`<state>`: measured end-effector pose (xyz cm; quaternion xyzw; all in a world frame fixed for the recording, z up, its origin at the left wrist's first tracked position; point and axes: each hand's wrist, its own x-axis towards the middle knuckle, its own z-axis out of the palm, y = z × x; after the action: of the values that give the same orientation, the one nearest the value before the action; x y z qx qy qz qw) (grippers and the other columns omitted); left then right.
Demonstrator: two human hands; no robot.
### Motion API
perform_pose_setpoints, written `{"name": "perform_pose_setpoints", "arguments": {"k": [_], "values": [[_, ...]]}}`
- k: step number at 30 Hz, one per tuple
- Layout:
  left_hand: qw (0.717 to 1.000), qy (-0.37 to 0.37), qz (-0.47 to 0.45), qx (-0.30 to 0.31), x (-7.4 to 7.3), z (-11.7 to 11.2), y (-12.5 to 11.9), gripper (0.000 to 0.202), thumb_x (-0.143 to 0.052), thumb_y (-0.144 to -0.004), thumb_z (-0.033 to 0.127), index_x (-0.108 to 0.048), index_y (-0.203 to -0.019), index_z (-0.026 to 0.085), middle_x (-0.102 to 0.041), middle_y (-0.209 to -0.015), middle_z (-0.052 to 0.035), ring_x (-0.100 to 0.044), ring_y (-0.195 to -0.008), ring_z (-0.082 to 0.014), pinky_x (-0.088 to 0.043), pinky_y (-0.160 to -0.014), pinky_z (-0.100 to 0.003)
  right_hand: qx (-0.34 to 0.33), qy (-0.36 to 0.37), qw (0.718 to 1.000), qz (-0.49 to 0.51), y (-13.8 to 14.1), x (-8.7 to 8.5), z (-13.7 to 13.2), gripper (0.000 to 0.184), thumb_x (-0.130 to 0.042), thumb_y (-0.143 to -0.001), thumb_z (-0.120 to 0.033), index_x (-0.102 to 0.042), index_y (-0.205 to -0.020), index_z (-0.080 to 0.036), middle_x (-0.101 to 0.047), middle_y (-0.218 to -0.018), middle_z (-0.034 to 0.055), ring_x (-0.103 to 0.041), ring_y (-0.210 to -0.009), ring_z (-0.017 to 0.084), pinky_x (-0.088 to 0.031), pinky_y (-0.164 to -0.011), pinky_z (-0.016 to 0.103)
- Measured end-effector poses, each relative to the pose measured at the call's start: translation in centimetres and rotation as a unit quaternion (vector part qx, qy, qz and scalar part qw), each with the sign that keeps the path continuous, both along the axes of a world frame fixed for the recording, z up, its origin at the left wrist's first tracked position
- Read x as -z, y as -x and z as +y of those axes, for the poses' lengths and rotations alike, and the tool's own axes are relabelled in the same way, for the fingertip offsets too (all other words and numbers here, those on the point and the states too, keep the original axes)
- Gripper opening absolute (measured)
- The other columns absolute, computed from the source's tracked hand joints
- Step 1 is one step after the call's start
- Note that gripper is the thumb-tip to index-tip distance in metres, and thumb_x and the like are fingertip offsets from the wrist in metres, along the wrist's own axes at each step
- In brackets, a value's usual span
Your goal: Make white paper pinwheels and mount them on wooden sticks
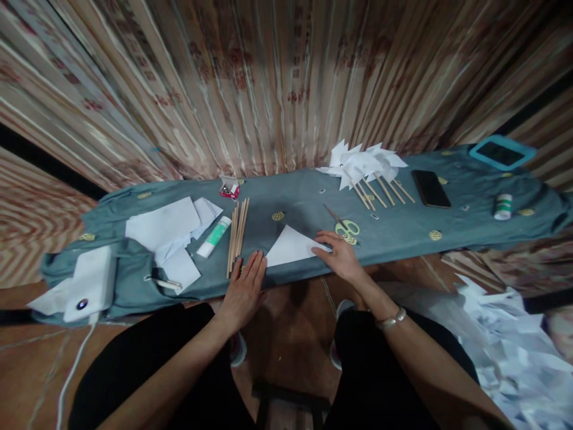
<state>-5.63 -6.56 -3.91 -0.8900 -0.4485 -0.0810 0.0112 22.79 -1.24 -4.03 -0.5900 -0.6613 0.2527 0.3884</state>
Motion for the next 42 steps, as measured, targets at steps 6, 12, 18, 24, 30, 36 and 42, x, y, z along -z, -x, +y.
{"name": "perform_pose_setpoints", "arguments": {"k": [6, 12, 18, 24, 30, 36, 42], "values": [[0.979, 0.042, -0.197, -0.045, -1.2, 2.5, -0.8, 0.061, -0.044, -0.096, 0.042, -0.033, -0.148, 0.012, -0.035, -0.154, -0.0207, -0.031, -0.145, -0.0290, -0.028, -0.116, -0.053, -0.004, 0.059, 0.984, 0.169, -0.1, -0.5, 0.9, 0.024, -0.070, -0.070, -0.046, -0.069, -0.073, -0.023, -0.073, -0.106, 0.0079, -0.067, -0.098, 0.025, -0.049, -0.091, 0.043], [0.864, 0.216, -0.429, -0.149, -4.4, 5.8, -2.1, 0.059, -0.042, -0.093, 0.052, -0.056, -0.133, 0.012, -0.055, -0.141, -0.0150, -0.048, -0.134, -0.0265, -0.033, -0.116, -0.043, -0.043, 0.070, 0.960, 0.270, 0.0, -2.8, 1.2, 0.035, -0.079, -0.063, -0.054, -0.069, -0.074, -0.023, -0.073, -0.108, 0.0065, -0.066, -0.101, 0.023, -0.050, -0.093, 0.039], [0.787, 0.243, -0.535, -0.188, -5.3, 8.2, -2.8, 0.054, -0.055, -0.084, 0.053, -0.067, -0.120, 0.015, -0.065, -0.130, -0.0122, -0.055, -0.127, -0.0272, -0.037, -0.112, -0.039, -0.074, 0.072, 0.962, 0.254, -0.4, -4.8, 1.1, 0.034, -0.079, -0.064, -0.053, -0.071, -0.075, -0.022, -0.073, -0.111, 0.0073, -0.066, -0.104, 0.025, -0.050, -0.093, 0.038], [0.769, 0.346, -0.513, -0.160, -5.5, 8.6, -3.1, 0.052, -0.066, -0.072, 0.060, -0.077, -0.091, 0.013, -0.077, -0.090, -0.0090, -0.069, -0.088, -0.0260, -0.052, -0.077, -0.031, -0.075, 0.061, 0.967, 0.237, -0.8, -5.5, 1.0, 0.032, -0.079, -0.065, -0.051, -0.072, -0.074, -0.022, -0.073, -0.110, 0.0078, -0.066, -0.105, 0.025, -0.049, -0.094, 0.039], [0.730, 0.448, -0.489, -0.165, -5.5, 8.3, -3.7, 0.061, -0.060, -0.071, 0.070, -0.074, -0.075, 0.011, -0.072, -0.065, -0.0085, -0.062, -0.055, -0.0178, -0.044, -0.053, -0.026, -0.070, 0.057, 0.968, 0.236, -1.2, -5.5, 1.2, 0.032, -0.079, -0.064, -0.052, -0.072, -0.073, -0.022, -0.072, -0.112, 0.0082, -0.066, -0.106, 0.025, -0.049, -0.094, 0.039], [0.665, 0.509, -0.526, -0.148, -5.7, 8.1, -4.7, 0.059, -0.065, -0.070, 0.068, -0.074, -0.082, 0.011, -0.076, -0.075, -0.0132, -0.071, -0.065, -0.0238, -0.051, -0.056, -0.028, -0.075, 0.049, 0.967, 0.240, -1.8, -5.7, 1.4, 0.029, -0.079, -0.065, -0.049, -0.073, -0.073, -0.022, -0.073, -0.109, 0.0077, -0.064, -0.110, 0.025, -0.046, -0.099, 0.039], [0.662, 0.507, -0.535, -0.134, -5.7, 7.6, -5.3, 0.057, -0.065, -0.070, 0.068, -0.075, -0.081, 0.012, -0.076, -0.080, -0.0155, -0.071, -0.063, -0.0242, -0.050, -0.054, -0.029, -0.075, 0.047, 0.970, 0.227, -2.1, -6.0, 1.3, 0.027, -0.079, -0.066, -0.049, -0.073, -0.073, -0.023, -0.073, -0.111, 0.0074, -0.063, -0.112, 0.026, -0.044, -0.101, 0.040]]}}
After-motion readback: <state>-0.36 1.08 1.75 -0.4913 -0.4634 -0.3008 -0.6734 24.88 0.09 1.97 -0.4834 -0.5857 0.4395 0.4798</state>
